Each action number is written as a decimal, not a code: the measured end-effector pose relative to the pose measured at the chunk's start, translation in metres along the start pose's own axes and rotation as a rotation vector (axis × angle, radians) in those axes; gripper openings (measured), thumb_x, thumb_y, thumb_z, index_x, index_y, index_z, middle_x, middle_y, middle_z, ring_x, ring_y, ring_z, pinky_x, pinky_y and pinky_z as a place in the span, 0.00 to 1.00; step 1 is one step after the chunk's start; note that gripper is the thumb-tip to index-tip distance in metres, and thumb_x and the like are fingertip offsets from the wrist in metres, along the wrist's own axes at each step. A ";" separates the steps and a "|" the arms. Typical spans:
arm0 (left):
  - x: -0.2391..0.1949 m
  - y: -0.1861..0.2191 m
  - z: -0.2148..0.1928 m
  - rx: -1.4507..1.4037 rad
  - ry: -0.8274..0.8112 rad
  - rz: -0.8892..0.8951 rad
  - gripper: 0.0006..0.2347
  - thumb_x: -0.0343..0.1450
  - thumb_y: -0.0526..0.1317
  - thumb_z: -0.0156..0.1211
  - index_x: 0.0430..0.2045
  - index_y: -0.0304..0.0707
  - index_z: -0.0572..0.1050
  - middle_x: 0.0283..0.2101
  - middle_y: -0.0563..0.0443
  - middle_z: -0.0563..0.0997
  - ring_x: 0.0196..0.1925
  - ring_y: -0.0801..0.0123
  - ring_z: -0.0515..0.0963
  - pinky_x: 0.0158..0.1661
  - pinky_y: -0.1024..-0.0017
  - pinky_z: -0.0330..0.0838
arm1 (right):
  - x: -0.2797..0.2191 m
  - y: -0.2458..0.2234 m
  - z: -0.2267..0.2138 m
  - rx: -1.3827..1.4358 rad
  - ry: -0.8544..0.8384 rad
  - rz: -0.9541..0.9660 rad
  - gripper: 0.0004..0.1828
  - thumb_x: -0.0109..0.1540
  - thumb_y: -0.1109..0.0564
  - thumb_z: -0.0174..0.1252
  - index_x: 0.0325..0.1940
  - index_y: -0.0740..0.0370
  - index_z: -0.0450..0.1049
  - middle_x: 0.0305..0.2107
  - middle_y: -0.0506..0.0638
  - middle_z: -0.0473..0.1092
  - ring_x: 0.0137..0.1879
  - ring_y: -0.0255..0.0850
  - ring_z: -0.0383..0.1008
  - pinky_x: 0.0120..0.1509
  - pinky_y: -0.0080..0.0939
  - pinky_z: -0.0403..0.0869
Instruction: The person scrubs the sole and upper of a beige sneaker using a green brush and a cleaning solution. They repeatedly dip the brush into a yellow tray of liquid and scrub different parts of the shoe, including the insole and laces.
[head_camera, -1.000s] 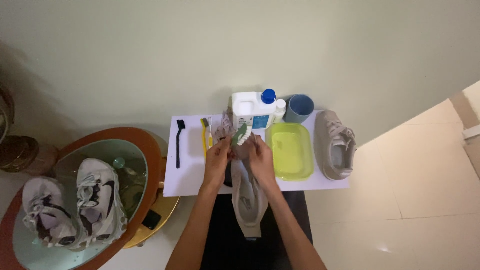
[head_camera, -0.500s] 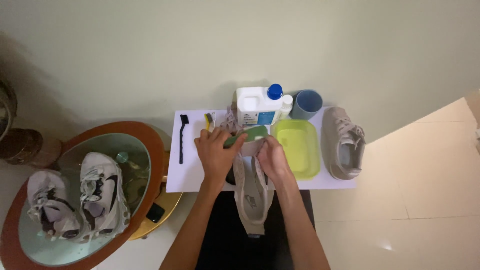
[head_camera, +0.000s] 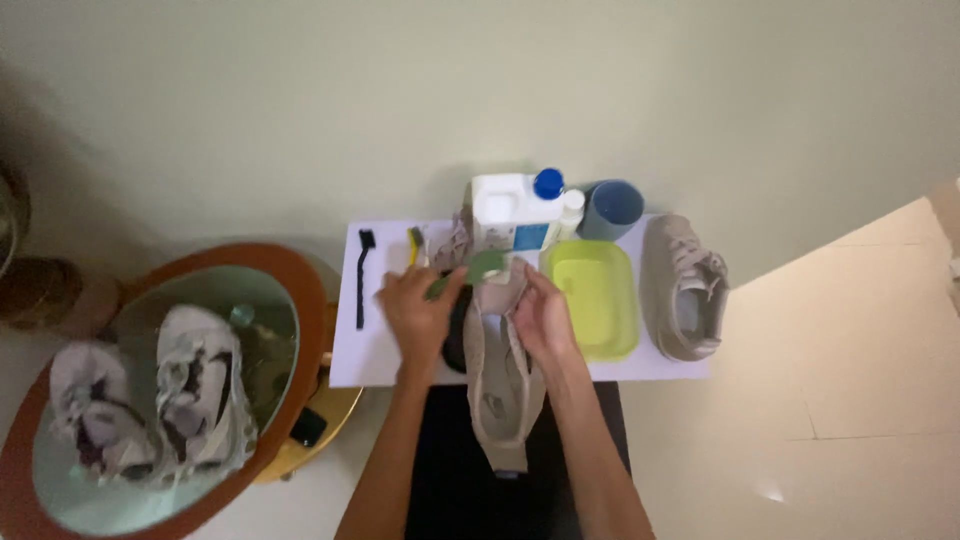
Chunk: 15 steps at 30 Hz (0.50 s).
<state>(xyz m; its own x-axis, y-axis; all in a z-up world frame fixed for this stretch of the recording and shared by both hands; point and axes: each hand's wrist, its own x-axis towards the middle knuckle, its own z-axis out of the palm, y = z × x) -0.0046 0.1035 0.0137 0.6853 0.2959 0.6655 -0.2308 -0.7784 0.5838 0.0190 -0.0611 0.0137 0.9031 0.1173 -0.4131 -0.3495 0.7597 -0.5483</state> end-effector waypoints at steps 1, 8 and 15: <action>0.002 -0.006 -0.003 -0.007 -0.003 0.009 0.21 0.61 0.47 0.81 0.11 0.47 0.68 0.15 0.52 0.67 0.24 0.54 0.71 0.33 0.63 0.63 | -0.001 -0.003 0.004 0.006 0.002 -0.010 0.19 0.67 0.52 0.52 0.60 0.59 0.74 0.54 0.49 0.74 0.61 0.45 0.74 0.65 0.48 0.70; -0.008 0.027 0.004 -0.031 0.001 -0.034 0.21 0.64 0.52 0.77 0.13 0.46 0.67 0.16 0.54 0.67 0.25 0.59 0.71 0.35 0.65 0.62 | 0.008 0.006 -0.005 -0.016 0.017 0.030 0.19 0.68 0.52 0.47 0.60 0.60 0.72 0.51 0.51 0.72 0.59 0.47 0.73 0.63 0.50 0.69; 0.001 -0.009 0.000 0.110 0.033 -0.142 0.20 0.64 0.47 0.79 0.12 0.46 0.67 0.18 0.58 0.66 0.29 0.62 0.70 0.40 0.65 0.58 | 0.007 0.005 -0.008 0.054 0.003 0.069 0.17 0.67 0.53 0.50 0.58 0.56 0.75 0.51 0.46 0.75 0.60 0.44 0.75 0.64 0.47 0.70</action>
<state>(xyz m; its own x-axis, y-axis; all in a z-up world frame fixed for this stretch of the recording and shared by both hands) -0.0019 0.1108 0.0084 0.6820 0.4238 0.5960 -0.0551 -0.7829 0.6197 0.0212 -0.0621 0.0023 0.8764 0.1690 -0.4510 -0.3971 0.7835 -0.4780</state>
